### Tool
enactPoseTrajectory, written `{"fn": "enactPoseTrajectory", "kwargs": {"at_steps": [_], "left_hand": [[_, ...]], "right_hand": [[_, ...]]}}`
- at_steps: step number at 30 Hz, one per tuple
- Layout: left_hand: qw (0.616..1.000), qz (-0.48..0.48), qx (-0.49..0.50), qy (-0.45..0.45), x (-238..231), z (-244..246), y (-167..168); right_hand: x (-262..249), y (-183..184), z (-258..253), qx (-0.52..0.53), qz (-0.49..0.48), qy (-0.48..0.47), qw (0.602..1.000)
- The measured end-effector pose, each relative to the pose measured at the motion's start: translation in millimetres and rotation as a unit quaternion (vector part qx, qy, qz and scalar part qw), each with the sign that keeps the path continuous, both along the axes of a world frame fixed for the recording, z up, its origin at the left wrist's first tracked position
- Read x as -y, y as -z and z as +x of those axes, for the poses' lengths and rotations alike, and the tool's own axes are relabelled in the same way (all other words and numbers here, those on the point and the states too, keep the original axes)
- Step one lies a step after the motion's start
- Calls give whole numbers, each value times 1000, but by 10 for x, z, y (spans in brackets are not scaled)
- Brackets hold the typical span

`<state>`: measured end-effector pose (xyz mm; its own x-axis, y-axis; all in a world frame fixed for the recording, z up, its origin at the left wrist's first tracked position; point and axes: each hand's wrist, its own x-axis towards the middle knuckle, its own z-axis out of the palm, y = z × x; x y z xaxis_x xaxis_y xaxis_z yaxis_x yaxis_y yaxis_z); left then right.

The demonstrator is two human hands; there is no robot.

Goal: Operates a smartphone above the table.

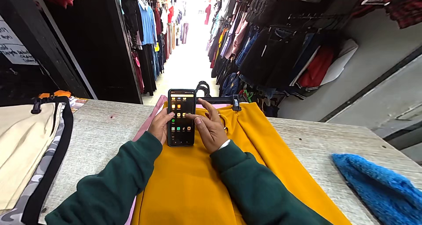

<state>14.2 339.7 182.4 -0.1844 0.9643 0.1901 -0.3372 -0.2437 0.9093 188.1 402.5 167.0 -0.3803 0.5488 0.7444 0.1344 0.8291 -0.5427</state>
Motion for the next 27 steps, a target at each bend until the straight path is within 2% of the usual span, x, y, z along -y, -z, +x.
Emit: {"fn": "enactPoseTrajectory", "kwargs": {"at_steps": [7,21,23,27], "left_hand": [[1000,0,3,6,-4,-10,9],[1000,-6,-15,8,4,-19,-13],[999,-17,-26,7,21,-27,-5],[1000,-17,-11,-1,-35,-26,1]], "right_hand": [[27,-31,32,-15,27,-30,999],[-9,22,9,113,101,-27,988],[-18,71,-17,108,115,-18,987],[-52,105,-39,48,64,-25,996]]}}
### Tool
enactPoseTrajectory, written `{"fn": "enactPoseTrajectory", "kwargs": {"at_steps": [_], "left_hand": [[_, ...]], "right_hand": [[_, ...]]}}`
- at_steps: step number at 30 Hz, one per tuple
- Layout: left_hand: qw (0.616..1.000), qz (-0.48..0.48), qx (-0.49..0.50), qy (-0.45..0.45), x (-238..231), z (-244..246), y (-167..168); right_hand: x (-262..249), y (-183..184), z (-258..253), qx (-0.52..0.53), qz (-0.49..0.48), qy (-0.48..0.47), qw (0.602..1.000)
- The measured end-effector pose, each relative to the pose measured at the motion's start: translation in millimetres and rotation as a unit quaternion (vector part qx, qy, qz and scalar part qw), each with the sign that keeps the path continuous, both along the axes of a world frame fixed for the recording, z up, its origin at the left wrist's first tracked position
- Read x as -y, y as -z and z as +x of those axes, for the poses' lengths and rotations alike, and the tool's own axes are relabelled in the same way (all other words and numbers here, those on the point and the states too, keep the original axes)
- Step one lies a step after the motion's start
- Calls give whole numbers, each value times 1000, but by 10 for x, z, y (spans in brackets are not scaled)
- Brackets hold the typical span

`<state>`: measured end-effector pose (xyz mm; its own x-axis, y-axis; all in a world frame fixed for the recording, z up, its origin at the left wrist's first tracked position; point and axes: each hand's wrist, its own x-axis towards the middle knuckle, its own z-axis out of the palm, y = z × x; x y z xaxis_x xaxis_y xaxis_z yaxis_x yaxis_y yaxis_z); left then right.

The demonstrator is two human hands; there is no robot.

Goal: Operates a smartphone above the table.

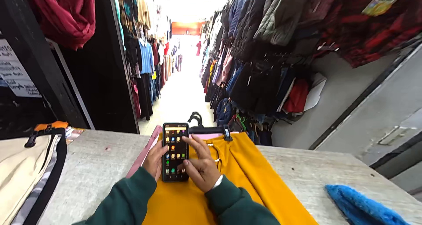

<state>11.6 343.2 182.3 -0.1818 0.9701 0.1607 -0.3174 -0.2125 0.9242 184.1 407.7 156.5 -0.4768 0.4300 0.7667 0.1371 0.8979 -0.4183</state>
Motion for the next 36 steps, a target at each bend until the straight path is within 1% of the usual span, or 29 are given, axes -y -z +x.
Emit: {"fn": "enactPoseTrajectory", "kwargs": {"at_steps": [3,10,15,18,22,26,31,36], "left_hand": [[1000,9,0,6,15,25,-43],[1000,17,4,3,46,60,-68],[1000,11,8,-10,58,74,-78],[1000,11,15,-7,72,66,-58],[999,-8,26,-20,88,91,-98],[999,-19,24,-15,85,58,-41],[998,-36,30,-37,91,60,-26],[998,-43,31,-26,76,42,-19]], "right_hand": [[29,-48,-18,-36,-19,4,999],[18,-62,-21,-72,-28,2,997],[15,-97,-9,-86,-56,13,995],[20,-116,10,-82,-93,34,992],[12,-153,41,-79,-162,32,983],[-24,-79,77,-71,-216,41,973],[-21,-33,89,-56,-271,50,960],[-8,-28,85,-58,-316,36,946]]}}
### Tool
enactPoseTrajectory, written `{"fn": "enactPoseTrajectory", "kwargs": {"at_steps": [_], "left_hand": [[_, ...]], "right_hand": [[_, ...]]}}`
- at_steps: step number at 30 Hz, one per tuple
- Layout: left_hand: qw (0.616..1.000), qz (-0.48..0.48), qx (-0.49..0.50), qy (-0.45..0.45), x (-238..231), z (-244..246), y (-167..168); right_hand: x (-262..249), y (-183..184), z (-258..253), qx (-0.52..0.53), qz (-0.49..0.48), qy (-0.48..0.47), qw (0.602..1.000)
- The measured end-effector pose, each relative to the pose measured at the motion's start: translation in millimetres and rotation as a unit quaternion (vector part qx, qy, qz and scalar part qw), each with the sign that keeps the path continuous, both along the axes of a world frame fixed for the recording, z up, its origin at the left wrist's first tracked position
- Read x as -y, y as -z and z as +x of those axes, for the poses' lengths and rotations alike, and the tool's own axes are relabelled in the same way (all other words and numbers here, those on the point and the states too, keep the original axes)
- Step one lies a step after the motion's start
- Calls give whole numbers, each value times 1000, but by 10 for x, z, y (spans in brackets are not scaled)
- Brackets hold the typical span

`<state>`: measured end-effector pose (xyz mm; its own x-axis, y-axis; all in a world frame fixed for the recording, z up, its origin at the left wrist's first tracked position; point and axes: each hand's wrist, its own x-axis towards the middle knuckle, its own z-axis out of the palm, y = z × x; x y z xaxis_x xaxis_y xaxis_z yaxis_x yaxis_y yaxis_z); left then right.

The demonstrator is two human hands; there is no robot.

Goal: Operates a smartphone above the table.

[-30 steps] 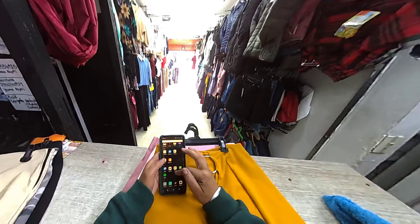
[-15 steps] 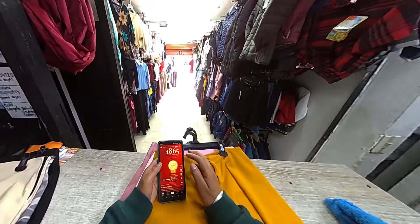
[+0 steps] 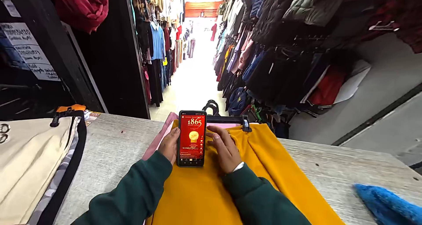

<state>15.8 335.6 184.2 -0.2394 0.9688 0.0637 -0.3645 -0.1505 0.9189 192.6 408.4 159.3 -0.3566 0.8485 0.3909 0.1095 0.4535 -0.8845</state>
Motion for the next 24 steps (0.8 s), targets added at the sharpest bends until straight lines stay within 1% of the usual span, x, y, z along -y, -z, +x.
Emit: {"fn": "enactPoseTrajectory", "kwargs": {"at_steps": [3,6,8,10,13,16,20,24], "left_hand": [[1000,12,5,15,-2,-12,5],[1000,4,4,12,1,-8,-2],[1000,2,4,16,-5,-7,7],[1000,8,5,18,-11,-1,13],[999,25,-5,26,-1,3,17],[999,25,-6,30,7,4,15],[999,30,-4,33,2,-3,46],[999,27,-5,29,16,12,36]], "right_hand": [[6,-2,-3,-14,-26,-23,999],[15,11,-18,-28,-38,-33,998],[24,6,-32,-39,-2,-16,999],[10,-15,-31,-33,79,0,996],[-25,-14,-41,-37,170,-18,985],[-19,5,-53,-27,188,-36,981],[-20,26,-52,-29,199,-33,979],[-17,63,-56,-45,172,-34,983]]}}
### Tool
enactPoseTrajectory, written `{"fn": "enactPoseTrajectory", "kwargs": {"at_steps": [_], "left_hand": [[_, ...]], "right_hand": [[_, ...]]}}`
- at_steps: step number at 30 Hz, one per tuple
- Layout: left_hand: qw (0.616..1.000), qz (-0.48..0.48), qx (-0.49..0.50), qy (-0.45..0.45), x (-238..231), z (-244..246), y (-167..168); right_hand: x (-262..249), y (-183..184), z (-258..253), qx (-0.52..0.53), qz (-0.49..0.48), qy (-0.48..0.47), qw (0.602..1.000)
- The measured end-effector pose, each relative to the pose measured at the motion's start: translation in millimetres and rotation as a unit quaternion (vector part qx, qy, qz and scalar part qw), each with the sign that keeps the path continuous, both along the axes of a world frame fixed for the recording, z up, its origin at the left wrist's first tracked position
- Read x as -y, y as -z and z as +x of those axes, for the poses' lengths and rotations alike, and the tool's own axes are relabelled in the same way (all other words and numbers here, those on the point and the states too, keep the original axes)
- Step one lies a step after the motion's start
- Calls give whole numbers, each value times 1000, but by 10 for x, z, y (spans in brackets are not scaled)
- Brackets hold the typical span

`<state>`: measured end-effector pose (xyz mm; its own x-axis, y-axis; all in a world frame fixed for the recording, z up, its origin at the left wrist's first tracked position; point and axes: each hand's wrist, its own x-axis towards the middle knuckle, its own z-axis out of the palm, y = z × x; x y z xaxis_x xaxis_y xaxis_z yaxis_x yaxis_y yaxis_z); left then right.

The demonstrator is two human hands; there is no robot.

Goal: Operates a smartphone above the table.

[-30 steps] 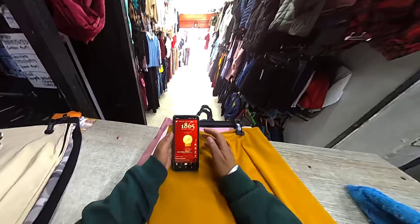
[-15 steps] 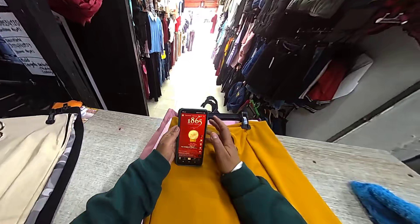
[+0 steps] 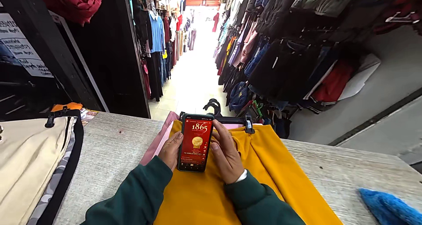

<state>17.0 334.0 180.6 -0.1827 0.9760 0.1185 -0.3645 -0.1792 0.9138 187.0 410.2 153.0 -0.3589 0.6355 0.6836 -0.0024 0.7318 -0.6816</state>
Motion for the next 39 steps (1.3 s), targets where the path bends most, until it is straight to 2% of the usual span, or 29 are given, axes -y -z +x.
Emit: {"fn": "enactPoseTrajectory", "kwargs": {"at_steps": [4,6,9,13,16,19,22,26,35,39], "left_hand": [[1000,-10,0,-3,13,0,-8],[1000,-21,0,-10,11,-1,-1],[999,-29,14,-19,10,-12,7],[999,-28,18,-22,7,-20,11],[996,-41,-73,15,32,-83,-14],[972,-72,-207,80,129,-228,-101],[958,-98,-247,111,223,-274,-99],[949,-118,-283,80,214,-217,-108],[956,-65,-280,63,238,-234,-72],[968,-102,-228,20,193,-209,-28]], "right_hand": [[33,-22,31,4,-144,-19,989],[28,-19,60,49,-223,-42,973],[60,-59,68,140,-289,-97,942],[76,-108,87,160,-288,-125,936],[43,-58,103,118,-310,-141,933],[49,-74,64,93,-332,-139,928],[78,-87,64,94,-325,-129,932],[62,-42,40,104,-314,-107,938],[26,-51,44,86,-323,-119,935],[23,-22,61,71,-329,-122,934]]}}
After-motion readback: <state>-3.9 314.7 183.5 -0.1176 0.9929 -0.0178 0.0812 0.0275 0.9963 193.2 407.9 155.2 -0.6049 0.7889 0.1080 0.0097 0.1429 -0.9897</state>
